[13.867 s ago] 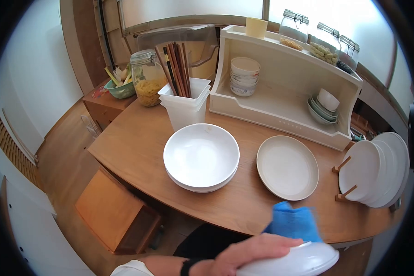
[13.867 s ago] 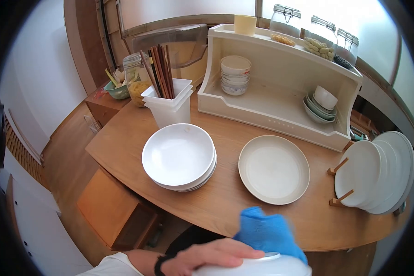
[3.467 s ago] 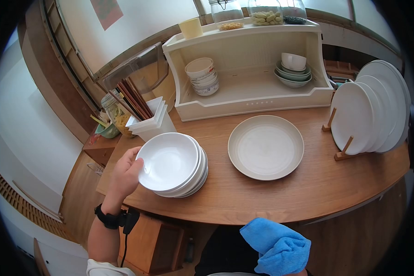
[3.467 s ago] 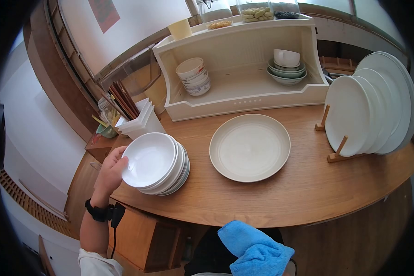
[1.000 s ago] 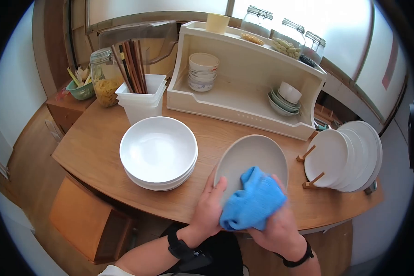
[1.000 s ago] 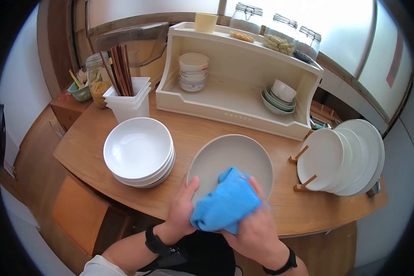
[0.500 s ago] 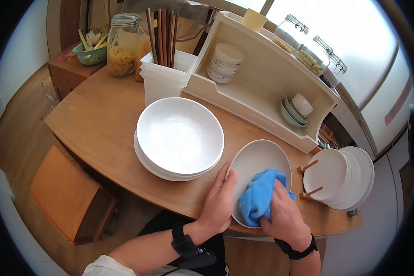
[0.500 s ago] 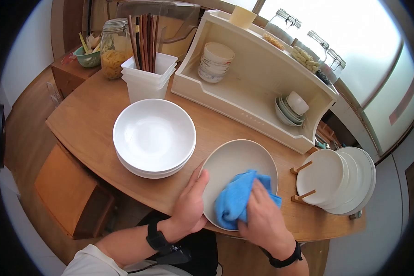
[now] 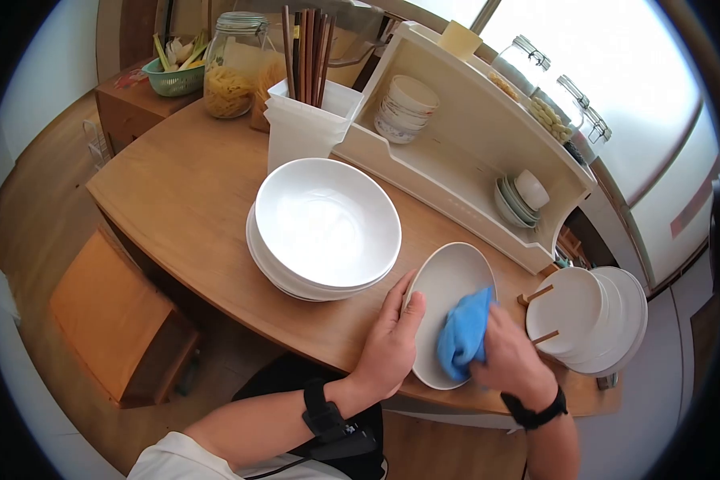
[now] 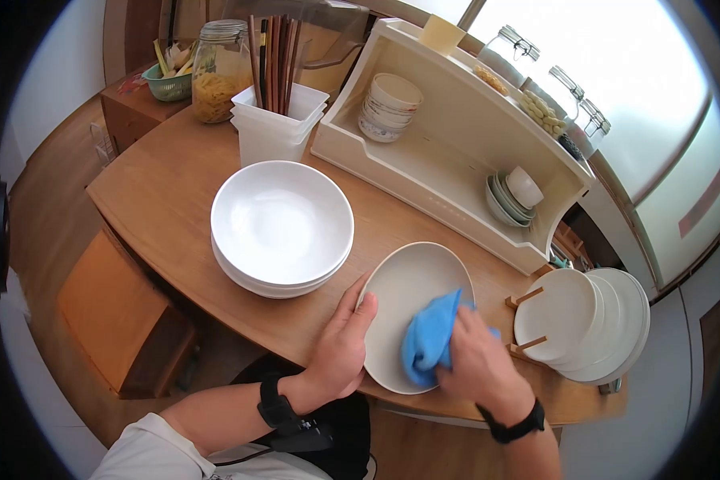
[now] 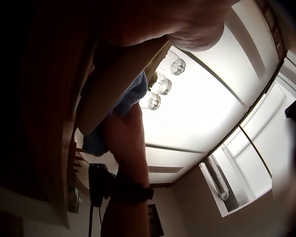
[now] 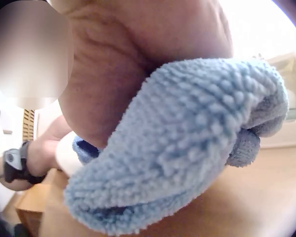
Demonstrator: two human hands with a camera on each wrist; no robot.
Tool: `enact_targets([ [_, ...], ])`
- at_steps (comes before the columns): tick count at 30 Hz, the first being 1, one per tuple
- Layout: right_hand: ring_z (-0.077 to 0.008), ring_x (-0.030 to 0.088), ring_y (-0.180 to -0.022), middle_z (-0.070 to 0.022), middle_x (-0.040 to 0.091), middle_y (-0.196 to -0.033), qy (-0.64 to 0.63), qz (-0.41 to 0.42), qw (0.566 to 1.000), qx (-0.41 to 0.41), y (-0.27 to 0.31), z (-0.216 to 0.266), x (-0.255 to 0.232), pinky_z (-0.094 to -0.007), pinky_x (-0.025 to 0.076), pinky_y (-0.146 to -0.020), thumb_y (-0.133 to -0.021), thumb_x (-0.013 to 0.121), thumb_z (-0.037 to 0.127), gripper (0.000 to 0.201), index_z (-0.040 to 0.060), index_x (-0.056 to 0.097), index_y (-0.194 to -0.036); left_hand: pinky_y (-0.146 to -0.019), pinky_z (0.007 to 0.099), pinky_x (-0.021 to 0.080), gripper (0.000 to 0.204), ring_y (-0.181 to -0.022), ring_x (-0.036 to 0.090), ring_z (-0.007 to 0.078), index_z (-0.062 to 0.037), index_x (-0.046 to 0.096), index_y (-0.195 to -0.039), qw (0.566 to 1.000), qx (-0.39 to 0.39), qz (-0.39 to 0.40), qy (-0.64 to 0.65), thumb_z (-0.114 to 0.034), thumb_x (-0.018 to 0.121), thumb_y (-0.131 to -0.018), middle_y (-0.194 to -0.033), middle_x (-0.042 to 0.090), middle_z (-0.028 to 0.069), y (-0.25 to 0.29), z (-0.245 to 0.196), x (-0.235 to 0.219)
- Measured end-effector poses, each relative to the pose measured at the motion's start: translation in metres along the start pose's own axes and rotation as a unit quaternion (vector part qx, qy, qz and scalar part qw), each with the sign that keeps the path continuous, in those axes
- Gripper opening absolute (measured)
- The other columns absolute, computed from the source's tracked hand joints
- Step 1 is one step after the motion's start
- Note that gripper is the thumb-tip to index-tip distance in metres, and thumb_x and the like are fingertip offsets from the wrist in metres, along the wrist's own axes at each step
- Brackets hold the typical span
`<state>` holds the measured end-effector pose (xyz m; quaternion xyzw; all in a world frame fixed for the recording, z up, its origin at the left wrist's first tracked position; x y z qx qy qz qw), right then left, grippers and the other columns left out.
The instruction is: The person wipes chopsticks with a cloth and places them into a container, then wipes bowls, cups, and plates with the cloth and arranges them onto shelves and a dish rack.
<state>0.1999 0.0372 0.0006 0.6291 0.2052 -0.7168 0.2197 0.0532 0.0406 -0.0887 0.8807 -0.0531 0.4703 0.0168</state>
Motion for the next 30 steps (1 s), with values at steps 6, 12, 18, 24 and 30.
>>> enact_targets([
  [6, -0.0392, 0.044, -0.125, -0.0213, 0.049, -0.127, -0.098, -0.055, 0.988, -0.111, -0.021, 0.047, 0.0, -0.043, 0.04, -0.103, -0.062, 0.067, 0.0, 0.055, -0.0011, 0.054, -0.116, -0.103, 0.0283, 0.036, 0.049, -0.117, 0.047, 0.0157, -0.0034, 0.029, -0.145, 0.994, -0.103, 0.025, 0.034, -0.03, 0.037, -0.104, -0.131, 0.048, 0.0103, 0.001, -0.005, 0.005],
  [12, -0.0374, 0.046, -0.121, -0.0166, 0.052, -0.123, 0.303, -0.258, 0.912, -0.098, -0.035, 0.01, -0.062, -0.0456, 0.037, -0.104, -0.068, 0.062, 0.0, 0.036, -0.0018, 0.061, -0.104, -0.102, 0.0285, 0.036, 0.049, -0.118, 0.046, 0.0142, -0.0023, 0.031, -0.142, 0.998, -0.067, 0.013, 0.004, -0.031, 0.039, -0.103, -0.13, 0.049, 0.0097, 0.001, -0.001, 0.004],
  [18, -0.0424, 0.043, -0.122, -0.0194, 0.049, -0.126, 0.118, -0.204, 0.972, -0.008, -0.033, 0.008, -0.095, -0.0471, 0.036, -0.103, -0.062, 0.075, 0.006, 0.056, -0.0008, 0.055, -0.114, -0.1, 0.0275, 0.037, 0.043, -0.115, 0.048, 0.0134, 0.0, 0.037, -0.138, 0.995, -0.08, 0.049, -0.043, -0.019, 0.041, -0.1, -0.127, 0.051, 0.01, 0.002, 0.004, 0.005],
  [24, -0.0375, 0.058, -0.101, -0.0201, 0.063, -0.104, 0.014, 0.033, 0.999, -0.026, -0.07, 0.022, -0.065, -0.04, 0.046, -0.088, -0.065, 0.075, 0.016, 0.043, 0.0007, 0.054, -0.098, -0.099, 0.0266, 0.038, 0.042, -0.114, 0.05, 0.014, 0.0026, 0.042, -0.135, 0.978, -0.031, 0.104, -0.177, -0.007, 0.041, -0.095, -0.124, 0.054, 0.01, 0.006, 0.002, 0.003],
  [30, -0.0271, 0.063, -0.085, -0.012, 0.066, -0.092, -0.126, 0.055, 0.989, 0.064, -0.05, -0.009, -0.086, -0.0349, 0.049, -0.081, -0.069, 0.074, 0.012, 0.033, 0.0031, 0.061, -0.098, -0.098, 0.0266, 0.038, 0.045, -0.114, 0.05, 0.0133, 0.0031, 0.041, -0.137, 0.988, -0.045, 0.098, -0.114, -0.004, 0.04, -0.093, -0.126, 0.054, 0.0098, 0.012, -0.006, 0.007],
])
Point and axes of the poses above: each hand's wrist, its own y-axis away from the middle knuckle, its own x-axis out of the palm, z = x × y, the point moved 4 cm from there along -y, towards the middle knuckle
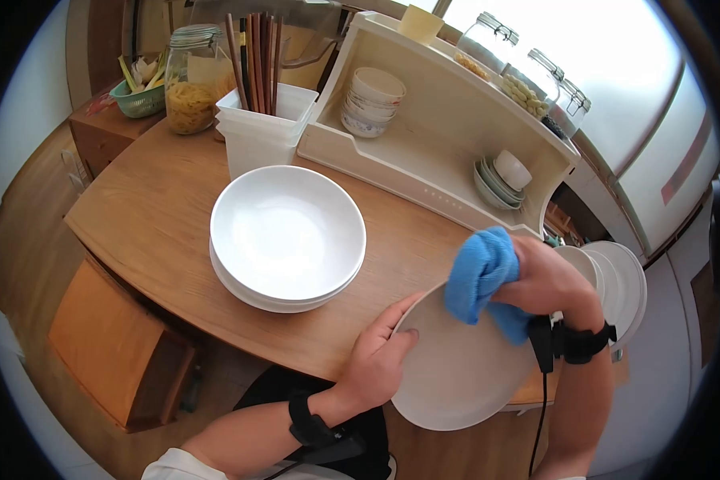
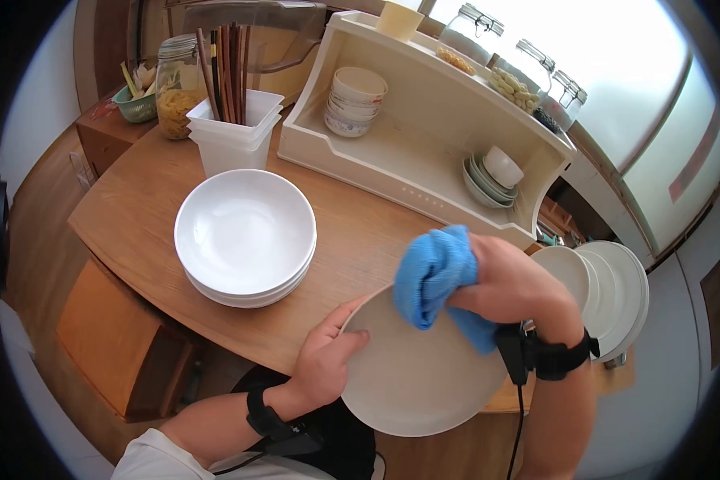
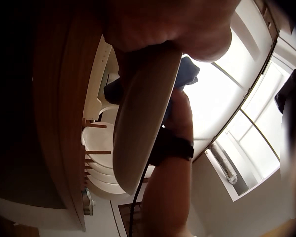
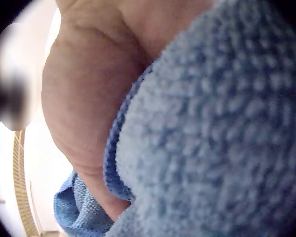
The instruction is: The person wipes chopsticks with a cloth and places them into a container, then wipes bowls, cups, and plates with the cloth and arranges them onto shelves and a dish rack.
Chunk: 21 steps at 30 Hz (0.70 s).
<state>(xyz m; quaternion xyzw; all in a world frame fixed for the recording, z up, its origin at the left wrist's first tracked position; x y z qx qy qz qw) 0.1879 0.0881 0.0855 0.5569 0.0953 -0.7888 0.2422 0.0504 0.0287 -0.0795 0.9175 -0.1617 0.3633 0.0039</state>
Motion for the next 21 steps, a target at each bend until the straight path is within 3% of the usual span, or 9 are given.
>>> enact_targets([
  [4, -0.0148, 0.059, -0.08, -0.0055, 0.065, -0.087, -0.135, -0.066, 0.985, 0.089, 0.036, -0.034, 0.013, -0.0304, 0.049, -0.077, -0.07, 0.07, 0.008, 0.031, 0.0014, 0.062, -0.099, -0.097, 0.0261, 0.04, 0.043, -0.113, 0.051, 0.0119, 0.0021, 0.044, -0.135, 1.0, -0.008, 0.02, 0.008, -0.005, 0.041, -0.093, -0.124, 0.055, 0.0093, 0.0, -0.002, 0.002],
  [7, -0.0171, 0.06, -0.089, -0.0077, 0.065, -0.098, -0.18, -0.127, 0.971, 0.094, 0.075, -0.056, 0.027, -0.0303, 0.048, -0.083, -0.072, 0.069, 0.007, 0.032, 0.0022, 0.063, -0.103, -0.095, 0.0255, 0.041, 0.04, -0.111, 0.052, 0.0118, 0.0012, 0.047, -0.133, 1.0, 0.013, 0.003, -0.011, -0.006, 0.041, -0.095, -0.122, 0.057, 0.0084, 0.002, -0.003, 0.002],
  [9, -0.0165, 0.06, -0.091, -0.0067, 0.064, -0.097, -0.217, -0.284, 0.932, 0.06, 0.1, -0.067, 0.05, -0.0305, 0.047, -0.083, -0.071, 0.066, 0.003, 0.029, 0.0012, 0.064, -0.1, -0.094, 0.0252, 0.042, 0.038, -0.109, 0.052, 0.0114, 0.001, 0.048, -0.132, 1.0, 0.02, -0.012, -0.002, -0.006, 0.042, -0.095, -0.12, 0.058, 0.008, 0.005, -0.006, 0.003],
  [12, -0.0179, 0.056, -0.102, -0.0099, 0.058, -0.114, -0.343, -0.519, 0.778, 0.086, 0.131, -0.081, 0.121, -0.0341, 0.044, -0.092, -0.079, 0.059, -0.001, 0.041, -0.0006, 0.053, -0.119, -0.091, 0.025, 0.043, 0.034, -0.105, 0.054, 0.0108, 0.0012, 0.051, -0.128, 0.998, 0.05, -0.044, -0.021, -0.004, 0.045, -0.095, -0.116, 0.06, 0.0079, 0.011, -0.004, 0.001],
  [13, -0.0187, 0.055, -0.105, -0.0107, 0.058, -0.114, -0.265, -0.579, 0.752, 0.173, 0.139, -0.078, 0.141, -0.0349, 0.043, -0.095, -0.082, 0.059, 0.001, 0.038, -0.001, 0.053, -0.119, -0.09, 0.0251, 0.043, 0.032, -0.104, 0.055, 0.0107, 0.0016, 0.052, -0.126, 0.995, 0.068, -0.059, -0.048, -0.003, 0.046, -0.095, -0.114, 0.061, 0.0083, 0.014, -0.004, 0.0],
  [14, -0.0203, 0.054, -0.108, -0.0106, 0.057, -0.117, -0.455, -0.603, 0.645, 0.119, 0.136, -0.072, 0.162, -0.0359, 0.042, -0.096, -0.085, 0.059, 0.005, 0.038, -0.0001, 0.053, -0.121, -0.09, 0.0251, 0.043, 0.032, -0.104, 0.055, 0.0107, 0.0016, 0.052, -0.126, 0.994, 0.071, -0.056, -0.057, -0.003, 0.046, -0.095, -0.114, 0.061, 0.0083, 0.018, -0.005, 0.001],
  [17, -0.0198, 0.057, -0.099, -0.0069, 0.059, -0.111, -0.519, -0.642, 0.555, 0.106, 0.139, -0.048, 0.192, -0.0339, 0.047, -0.086, -0.088, 0.058, 0.014, 0.03, 0.0036, 0.054, -0.115, -0.09, 0.0258, 0.044, 0.029, -0.103, 0.056, 0.012, 0.0022, 0.053, -0.122, 0.993, 0.089, -0.049, -0.06, 0.0, 0.048, -0.094, -0.113, 0.061, 0.0101, 0.036, -0.012, 0.008],
  [19, -0.0213, 0.06, -0.09, -0.0078, 0.062, -0.102, -0.687, -0.56, 0.456, 0.083, 0.136, -0.035, 0.211, -0.0339, 0.048, -0.081, -0.085, 0.064, 0.015, 0.025, 0.0049, 0.058, -0.107, -0.089, 0.0265, 0.044, 0.028, -0.103, 0.056, 0.0126, 0.0026, 0.052, -0.121, 0.986, 0.149, -0.065, 0.039, 0.002, 0.048, -0.092, -0.115, 0.061, 0.0118, 0.046, -0.016, 0.013],
  [21, -0.0218, 0.062, -0.085, -0.0069, 0.064, -0.097, -0.746, -0.515, 0.41, 0.104, 0.127, -0.014, 0.221, -0.0344, 0.051, -0.076, -0.088, 0.06, 0.018, 0.021, 0.007, 0.06, -0.105, -0.096, 0.0357, 0.044, 0.027, -0.109, 0.057, 0.0231, 0.0015, 0.051, -0.121, 0.982, 0.177, -0.057, 0.034, -0.004, 0.049, -0.095, -0.116, 0.06, 0.0178, 0.057, -0.013, 0.025],
])
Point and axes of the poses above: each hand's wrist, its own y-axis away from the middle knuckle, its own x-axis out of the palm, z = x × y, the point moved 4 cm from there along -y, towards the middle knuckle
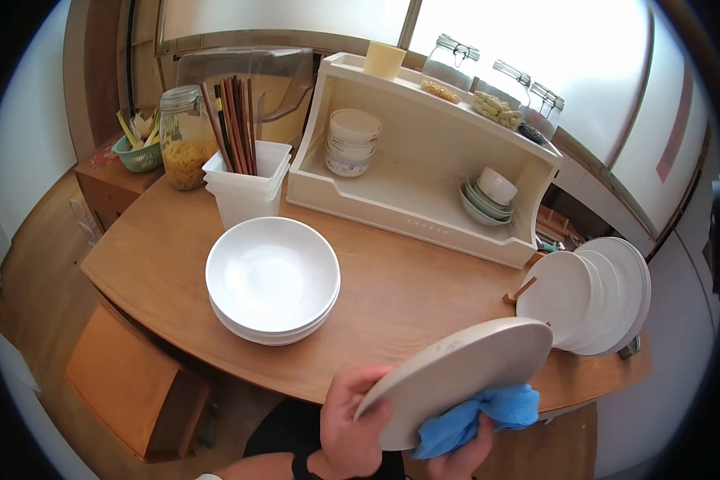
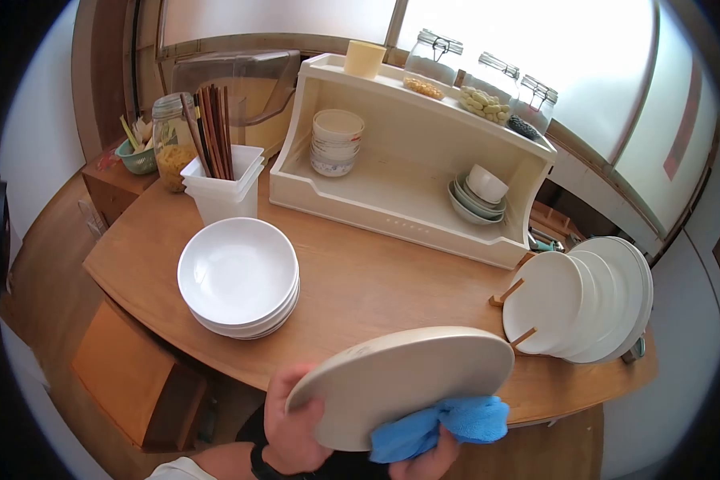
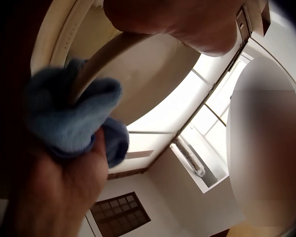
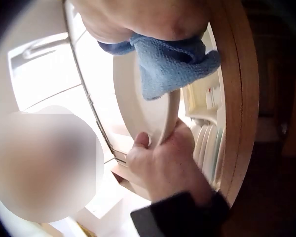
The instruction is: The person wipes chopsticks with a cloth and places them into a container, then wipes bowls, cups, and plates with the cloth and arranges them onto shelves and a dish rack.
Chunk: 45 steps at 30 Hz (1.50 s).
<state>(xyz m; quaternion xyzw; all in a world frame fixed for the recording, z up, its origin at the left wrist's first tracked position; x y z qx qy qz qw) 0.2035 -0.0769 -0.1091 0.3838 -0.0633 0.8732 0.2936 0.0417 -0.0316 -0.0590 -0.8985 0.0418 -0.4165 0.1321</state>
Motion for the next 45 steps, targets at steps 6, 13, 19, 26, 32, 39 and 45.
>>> enact_targets([
  [6, -0.0222, 0.06, -0.102, -0.0073, 0.062, -0.112, 0.014, 0.034, 0.983, 0.179, -0.001, -0.008, 0.012, -0.0371, 0.049, -0.091, -0.096, 0.051, 0.022, 0.03, 0.0066, 0.051, -0.121, -0.098, 0.0404, 0.039, 0.052, -0.117, 0.048, 0.0294, -0.0029, 0.033, -0.131, 0.92, 0.34, 0.166, -0.102, -0.022, 0.061, -0.091, -0.126, 0.046, 0.022, 0.021, 0.006, 0.015],
  [13, -0.0272, 0.06, -0.106, -0.0126, 0.063, -0.114, 0.5, 0.4, 0.733, -0.231, -0.041, 0.137, 0.087, -0.0371, 0.048, -0.089, -0.074, 0.078, 0.021, 0.048, 0.0043, 0.061, -0.115, -0.102, 0.0395, 0.04, 0.043, -0.12, 0.052, 0.0311, 0.0075, 0.046, -0.13, 0.932, -0.086, 0.243, -0.255, -0.008, 0.054, -0.091, -0.129, 0.053, 0.0212, 0.039, -0.016, -0.053],
  [19, -0.026, 0.057, -0.078, -0.0087, 0.053, -0.078, 0.492, 0.574, 0.407, -0.513, 0.001, 0.154, 0.189, -0.0363, 0.047, -0.068, -0.068, 0.069, 0.016, 0.02, 0.0057, 0.057, -0.08, -0.103, 0.0364, 0.036, 0.063, -0.126, 0.043, 0.025, 0.0024, 0.028, -0.141, 0.908, -0.024, 0.301, -0.289, -0.018, 0.06, -0.091, -0.137, 0.043, 0.0183, 0.015, -0.062, -0.003],
  [26, -0.026, 0.057, -0.078, -0.0092, 0.054, -0.082, 0.476, 0.537, 0.344, -0.606, 0.031, 0.116, 0.205, -0.0352, 0.047, -0.068, -0.074, 0.063, 0.013, 0.012, 0.0048, 0.055, -0.077, -0.105, 0.0383, 0.037, 0.061, -0.126, 0.046, 0.0277, 0.0028, 0.032, -0.141, 0.766, 0.156, 0.243, -0.574, -0.014, 0.057, -0.088, -0.139, 0.044, 0.0171, 0.004, -0.071, 0.006],
  [32, -0.0265, 0.062, -0.09, -0.0122, 0.063, -0.104, 0.371, 0.47, 0.63, -0.495, -0.042, 0.12, 0.167, -0.0361, 0.05, -0.078, -0.077, 0.073, 0.015, 0.03, 0.0042, 0.064, -0.103, -0.1, 0.042, 0.042, 0.051, -0.117, 0.053, 0.0295, 0.0023, 0.041, -0.134, 0.993, 0.04, 0.018, -0.11, -0.018, 0.056, -0.091, -0.13, 0.051, 0.0184, 0.005, -0.078, 0.001],
  [39, -0.0223, 0.061, -0.102, -0.0089, 0.062, -0.114, 0.12, 0.171, 0.964, -0.167, -0.034, 0.01, 0.085, -0.0368, 0.05, -0.089, -0.087, 0.065, 0.013, 0.036, 0.0041, 0.055, -0.121, -0.097, 0.0387, 0.042, 0.058, -0.116, 0.05, 0.0244, 0.0009, 0.038, -0.136, 0.97, 0.116, -0.036, -0.21, -0.027, 0.061, -0.091, -0.129, 0.05, 0.0141, 0.016, -0.063, -0.001],
  [45, -0.0216, 0.058, -0.108, -0.0089, 0.06, -0.116, -0.138, 0.133, 0.95, 0.246, 0.028, -0.04, 0.072, -0.0382, 0.048, -0.094, -0.092, 0.057, 0.014, 0.036, 0.0072, 0.049, -0.127, -0.098, 0.0388, 0.042, 0.059, -0.117, 0.05, 0.0246, 0.0006, 0.037, -0.137, 0.973, 0.098, 0.019, -0.207, -0.028, 0.061, -0.091, -0.13, 0.05, 0.0142, 0.027, -0.056, 0.001],
])
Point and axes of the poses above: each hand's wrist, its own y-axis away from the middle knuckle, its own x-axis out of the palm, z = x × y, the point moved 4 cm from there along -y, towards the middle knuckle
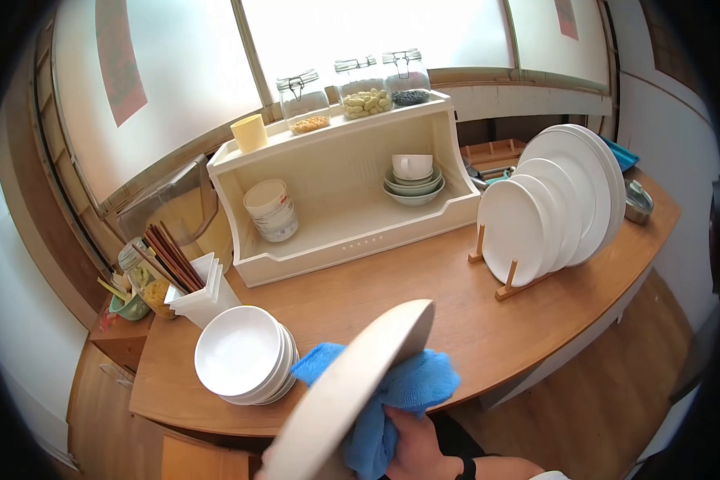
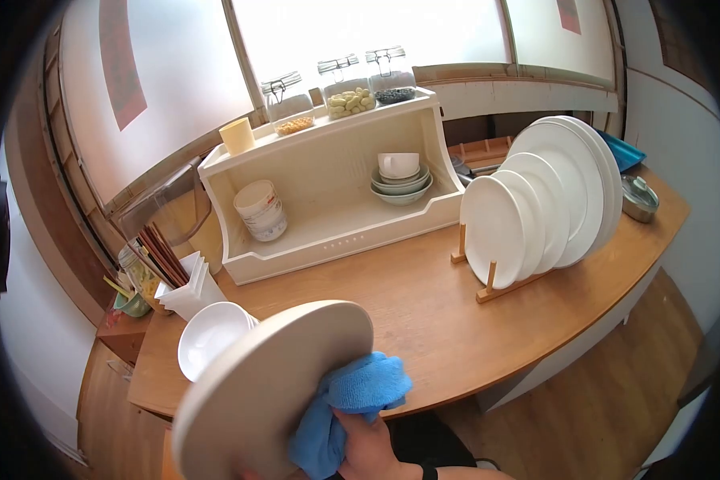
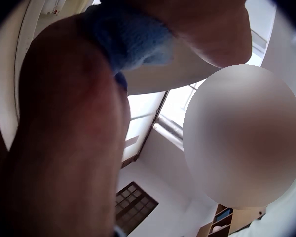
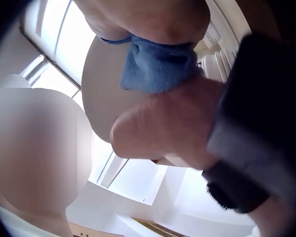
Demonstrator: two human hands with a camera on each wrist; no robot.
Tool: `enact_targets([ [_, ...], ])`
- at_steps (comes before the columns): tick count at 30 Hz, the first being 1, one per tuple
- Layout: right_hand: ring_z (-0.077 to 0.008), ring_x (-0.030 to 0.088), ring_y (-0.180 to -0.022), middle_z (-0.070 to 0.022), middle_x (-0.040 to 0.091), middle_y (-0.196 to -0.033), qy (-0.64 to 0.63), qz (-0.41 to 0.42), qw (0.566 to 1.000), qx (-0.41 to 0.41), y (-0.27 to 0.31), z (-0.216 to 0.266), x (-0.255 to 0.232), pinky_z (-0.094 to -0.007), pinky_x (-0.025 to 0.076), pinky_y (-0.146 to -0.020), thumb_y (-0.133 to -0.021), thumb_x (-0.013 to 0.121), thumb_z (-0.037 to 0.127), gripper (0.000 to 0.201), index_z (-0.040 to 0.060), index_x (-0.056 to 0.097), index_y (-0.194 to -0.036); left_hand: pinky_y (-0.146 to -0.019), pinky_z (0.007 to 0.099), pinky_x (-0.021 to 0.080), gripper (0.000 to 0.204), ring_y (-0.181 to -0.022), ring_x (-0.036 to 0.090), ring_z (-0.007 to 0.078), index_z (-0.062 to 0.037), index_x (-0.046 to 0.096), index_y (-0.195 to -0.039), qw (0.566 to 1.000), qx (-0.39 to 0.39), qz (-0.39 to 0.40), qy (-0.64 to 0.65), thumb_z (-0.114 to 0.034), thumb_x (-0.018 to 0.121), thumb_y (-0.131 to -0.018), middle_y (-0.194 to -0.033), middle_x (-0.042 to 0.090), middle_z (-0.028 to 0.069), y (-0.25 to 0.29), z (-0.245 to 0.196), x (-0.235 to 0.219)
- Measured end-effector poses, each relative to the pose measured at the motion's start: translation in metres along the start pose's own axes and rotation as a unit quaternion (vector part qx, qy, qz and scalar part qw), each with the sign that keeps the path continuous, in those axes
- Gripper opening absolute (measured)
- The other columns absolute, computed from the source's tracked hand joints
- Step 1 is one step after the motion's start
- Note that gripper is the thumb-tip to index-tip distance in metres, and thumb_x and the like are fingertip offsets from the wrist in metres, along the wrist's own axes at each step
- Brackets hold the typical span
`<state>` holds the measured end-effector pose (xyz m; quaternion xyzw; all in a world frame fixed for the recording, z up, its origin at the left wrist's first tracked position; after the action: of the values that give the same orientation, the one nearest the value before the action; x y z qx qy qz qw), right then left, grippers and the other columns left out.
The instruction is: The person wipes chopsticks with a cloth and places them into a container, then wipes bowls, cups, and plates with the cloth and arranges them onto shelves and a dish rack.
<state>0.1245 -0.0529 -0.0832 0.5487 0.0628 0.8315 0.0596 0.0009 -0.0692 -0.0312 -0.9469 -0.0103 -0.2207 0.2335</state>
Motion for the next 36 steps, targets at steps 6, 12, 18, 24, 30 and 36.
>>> enact_targets([
  [6, -0.0201, 0.056, -0.11, -0.0061, 0.058, -0.121, 0.287, 0.081, 0.954, 0.016, -0.03, 0.05, -0.004, -0.0364, 0.046, -0.096, -0.088, 0.063, 0.007, 0.042, 0.0057, 0.049, -0.128, -0.098, 0.039, 0.042, 0.061, -0.118, 0.05, 0.0248, 0.0003, 0.037, -0.138, 0.994, 0.013, 0.106, 0.013, -0.028, 0.062, -0.091, -0.13, 0.05, 0.0143, -0.001, -0.006, 0.006],
  [12, -0.0269, 0.059, -0.102, -0.0108, 0.062, -0.109, 0.653, 0.318, 0.625, -0.285, -0.016, 0.169, 0.088, -0.0361, 0.048, -0.089, -0.078, 0.073, 0.011, 0.029, 0.0064, 0.064, -0.105, -0.099, 0.0391, 0.042, 0.062, -0.118, 0.049, 0.0249, 0.0001, 0.036, -0.139, 0.983, 0.02, 0.18, 0.03, -0.029, 0.063, -0.091, -0.131, 0.05, 0.0144, 0.001, -0.012, 0.003],
  [18, -0.0247, 0.059, -0.088, -0.0112, 0.058, -0.089, 0.655, 0.381, 0.291, -0.584, 0.029, 0.129, 0.14, -0.0337, 0.05, -0.075, -0.07, 0.059, 0.016, 0.012, 0.0047, 0.057, -0.075, -0.103, 0.0343, 0.035, 0.061, -0.125, 0.045, 0.0249, 0.0055, 0.032, -0.142, 0.957, -0.014, 0.251, -0.147, -0.019, 0.057, -0.092, -0.137, 0.047, 0.0174, -0.01, 0.003, -0.022],
  [24, -0.0249, 0.063, -0.095, -0.0097, 0.064, -0.103, 0.633, 0.264, 0.534, -0.494, -0.025, 0.136, 0.09, -0.0328, 0.052, -0.08, -0.078, 0.068, 0.011, 0.02, 0.0062, 0.066, -0.097, -0.1, 0.0454, 0.042, 0.06, -0.122, 0.049, 0.0303, -0.0049, 0.034, -0.141, 0.997, -0.059, 0.028, 0.041, -0.034, 0.056, -0.094, -0.139, 0.044, 0.0156, -0.004, -0.003, -0.015],
  [30, -0.0163, 0.052, -0.112, -0.0071, 0.056, -0.121, 0.13, 0.035, 0.979, -0.154, -0.028, 0.027, -0.009, -0.0336, 0.043, -0.096, -0.092, 0.057, 0.004, 0.036, 0.0026, 0.049, -0.126, -0.103, 0.0458, 0.039, 0.06, -0.123, 0.047, 0.0307, -0.0091, 0.032, -0.142, 0.997, -0.061, -0.032, 0.044, -0.044, 0.048, -0.096, -0.138, 0.044, 0.0134, 0.003, 0.006, -0.019],
  [36, -0.0234, 0.054, -0.116, -0.0092, 0.055, -0.126, 0.101, -0.012, 0.995, -0.015, 0.0, 0.005, -0.027, -0.0396, 0.044, -0.099, -0.093, 0.057, 0.011, 0.041, 0.0059, 0.044, -0.132, -0.102, 0.0442, 0.04, 0.065, -0.12, 0.049, 0.0297, -0.0042, 0.031, -0.141, 0.944, -0.184, 0.011, 0.274, -0.048, 0.047, -0.095, -0.136, 0.045, 0.0154, 0.024, 0.04, -0.029],
])
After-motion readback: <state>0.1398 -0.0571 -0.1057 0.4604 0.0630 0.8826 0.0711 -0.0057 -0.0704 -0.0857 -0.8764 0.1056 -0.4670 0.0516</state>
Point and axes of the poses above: each hand's wrist, its own y-axis away from the middle knuckle, its own x-axis out of the palm, z = x × y, the point moved 4 cm from there along -y, towards the middle knuckle
